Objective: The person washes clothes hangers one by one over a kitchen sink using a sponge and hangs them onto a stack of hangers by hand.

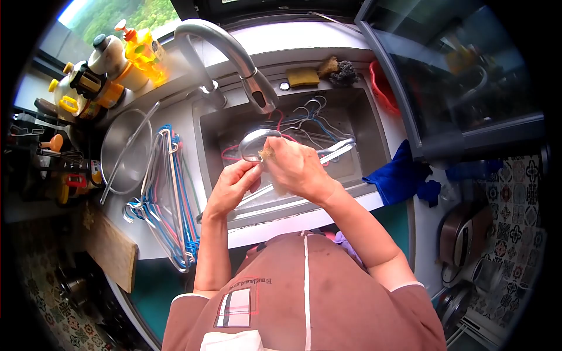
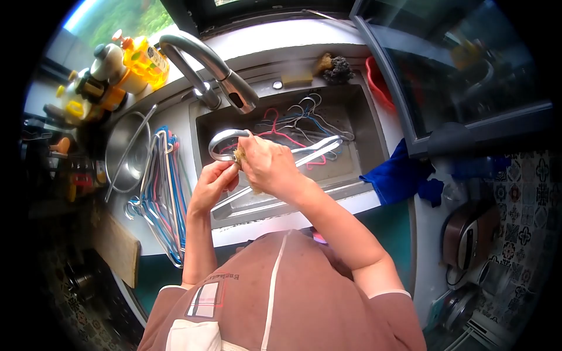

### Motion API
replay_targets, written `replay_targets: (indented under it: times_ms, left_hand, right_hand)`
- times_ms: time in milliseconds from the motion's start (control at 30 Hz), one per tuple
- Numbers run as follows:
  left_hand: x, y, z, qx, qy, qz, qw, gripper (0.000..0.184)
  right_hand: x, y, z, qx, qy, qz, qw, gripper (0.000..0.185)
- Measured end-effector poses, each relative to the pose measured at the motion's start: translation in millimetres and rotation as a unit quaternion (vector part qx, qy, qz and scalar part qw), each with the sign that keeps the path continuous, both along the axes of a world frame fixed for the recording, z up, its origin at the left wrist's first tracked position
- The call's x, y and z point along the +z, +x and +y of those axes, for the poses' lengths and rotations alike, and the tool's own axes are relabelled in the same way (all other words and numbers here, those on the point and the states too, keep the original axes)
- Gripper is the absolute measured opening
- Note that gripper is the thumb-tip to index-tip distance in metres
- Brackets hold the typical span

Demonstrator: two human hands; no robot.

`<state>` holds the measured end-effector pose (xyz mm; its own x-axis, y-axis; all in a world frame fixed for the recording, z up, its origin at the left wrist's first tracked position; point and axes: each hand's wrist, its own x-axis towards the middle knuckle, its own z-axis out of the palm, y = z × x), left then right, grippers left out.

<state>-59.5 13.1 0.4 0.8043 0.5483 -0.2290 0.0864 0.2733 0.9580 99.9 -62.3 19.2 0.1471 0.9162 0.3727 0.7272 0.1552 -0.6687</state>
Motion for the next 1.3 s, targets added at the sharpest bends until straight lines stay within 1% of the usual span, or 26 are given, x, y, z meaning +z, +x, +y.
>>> replay_targets:
  times_ms: [33, 133, 233, 267, 367, 400, 433, 500, 533, 567, 633, 667, 700, 767, 867, 900, 1000, 1033, 1100, 1200, 1300]
  left_hand:
    - [1.0, -0.8, -0.6, 0.003, 0.008, 0.006, 1.0, 0.017]
    - [2.0, -2.1, 0.4, 0.003, 0.055, 0.019, 0.998, 0.018]
    - [-5.9, -4.3, 1.7, 0.005, 0.107, 0.024, 0.994, 0.018]
    - [-5.5, -5.7, 2.2, 0.0, 0.118, 0.026, 0.993, 0.018]
    - [-2.1, -8.1, 2.3, -0.017, 0.145, 0.031, 0.989, 0.017]
    - [-0.9, -9.2, 1.8, -0.02, 0.148, 0.034, 0.988, 0.017]
    - [-0.6, -10.7, 1.9, -0.023, 0.151, 0.037, 0.988, 0.017]
    - [-4.1, -15.3, 3.6, -0.037, 0.117, 0.029, 0.992, 0.016]
    - [-5.3, -17.8, 4.5, -0.043, 0.1, 0.025, 0.994, 0.016]
    - [-5.5, -19.7, 5.9, -0.042, 0.081, 0.02, 0.996, 0.016]
    - [-5.0, -21.7, 7.6, -0.038, 0.042, 0.007, 0.998, 0.015]
    - [-2.2, -22.0, 7.5, -0.037, 0.028, 0.002, 0.999, 0.016]
    - [0.0, -21.4, 7.8, -0.036, 0.029, -0.002, 0.999, 0.016]
    - [2.3, -20.1, 9.1, -0.037, 0.03, -0.009, 0.999, 0.016]
    - [0.1, -18.8, 9.9, -0.044, 0.032, -0.004, 0.999, 0.016]
    - [-0.1, -17.6, 10.2, -0.044, 0.027, -0.006, 0.999, 0.016]
    - [1.6, -14.6, 10.0, -0.042, 0.014, -0.013, 0.999, 0.016]
    - [4.3, -13.5, 9.4, -0.04, 0.012, -0.018, 0.999, 0.015]
    - [7.2, -11.4, 8.3, -0.039, 0.012, -0.023, 0.999, 0.014]
    - [8.1, -10.2, 9.3, -0.054, 0.032, -0.02, 0.998, 0.013]
    - [8.8, -11.0, 11.4, -0.092, 0.071, -0.014, 0.993, 0.013]
  right_hand:
    - [-0.6, -2.1, 1.5, -0.01, -0.007, -0.001, 1.0, 0.017]
    - [14.0, -5.0, 10.5, -0.044, -0.17, 0.007, 0.984, 0.021]
    - [14.7, -2.0, 17.6, -0.049, -0.185, 0.033, 0.981, 0.022]
    - [14.9, 1.2, 21.5, -0.042, -0.229, 0.059, 0.971, 0.023]
    - [-6.3, 8.2, 23.0, -0.028, -0.158, 0.137, 0.978, 0.018]
    - [0.2, 10.9, 23.5, -0.039, -0.218, 0.164, 0.961, 0.018]
    - [-4.8, 14.8, 22.3, -0.04, -0.21, 0.17, 0.962, 0.019]
    - [-12.4, 23.8, 21.7, -0.057, -0.185, 0.22, 0.956, 0.019]
    - [-12.9, 27.7, 18.9, -0.047, -0.168, 0.268, 0.948, 0.018]
    - [-11.3, 30.8, 15.0, -0.019, -0.163, 0.39, 0.906, 0.015]
    - [-13.1, 35.5, 8.3, -0.016, -0.135, 0.529, 0.837, 0.013]
    - [-13.1, 36.5, 6.1, -0.026, -0.108, 0.546, 0.83, 0.014]
    - [-0.9, 33.5, 1.9, -0.037, -0.094, 0.588, 0.803, 0.015]
    - [4.3, 32.3, -5.2, -0.069, -0.071, 0.559, 0.823, 0.02]
    - [21.0, 23.9, -17.3, -0.03, -0.06, 0.423, 0.903, 0.03]
    - [23.9, 19.2, -18.6, -0.028, -0.08, 0.409, 0.908, 0.035]
    - [33.7, 11.4, -19.6, 0.034, -0.105, 0.288, 0.951, 0.029]
    - [19.7, 11.7, -15.1, 0.053, 0.004, 0.165, 0.985, 0.026]
    - [15.0, 6.4, -14.0, 0.028, 0.05, 0.07, 0.996, 0.028]
    - [22.2, 4.8, -16.1, 0.012, -0.119, 0.141, 0.983, 0.026]
    - [26.5, 8.9, -14.2, 0.046, -0.163, 0.217, 0.961, 0.021]
